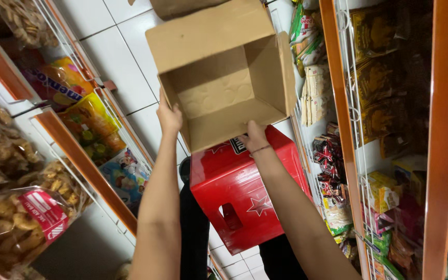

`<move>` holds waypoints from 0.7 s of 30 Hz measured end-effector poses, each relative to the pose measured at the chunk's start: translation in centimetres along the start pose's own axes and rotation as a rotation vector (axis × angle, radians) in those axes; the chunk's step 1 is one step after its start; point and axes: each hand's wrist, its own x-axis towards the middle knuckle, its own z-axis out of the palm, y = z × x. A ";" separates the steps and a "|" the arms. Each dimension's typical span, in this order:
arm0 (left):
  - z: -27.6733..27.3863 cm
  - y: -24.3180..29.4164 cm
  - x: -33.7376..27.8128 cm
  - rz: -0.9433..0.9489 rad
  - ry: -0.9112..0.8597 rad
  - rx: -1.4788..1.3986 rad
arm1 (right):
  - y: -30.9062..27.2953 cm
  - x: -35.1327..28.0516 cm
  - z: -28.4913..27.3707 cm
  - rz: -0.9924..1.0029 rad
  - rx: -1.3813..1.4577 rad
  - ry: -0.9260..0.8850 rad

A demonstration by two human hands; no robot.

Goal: The person picks up bags of snacks from a box on the floor and places them onto shelves, then uses a spray bottle and a cloth to wipe down the shelf surfaces.

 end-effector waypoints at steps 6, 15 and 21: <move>0.0 3.7 6.3 -0.046 -0.166 0.169 | -0.8 3.7 0.2 -0.183 0.044 -0.163; -1.0 5.4 2.2 0.172 -0.139 0.166 | -5.8 1.0 -1.1 -0.278 -0.093 -0.177; -4.6 4.6 -11.0 0.188 -0.069 0.070 | -6.8 -5.7 -7.3 -0.966 -0.376 -0.222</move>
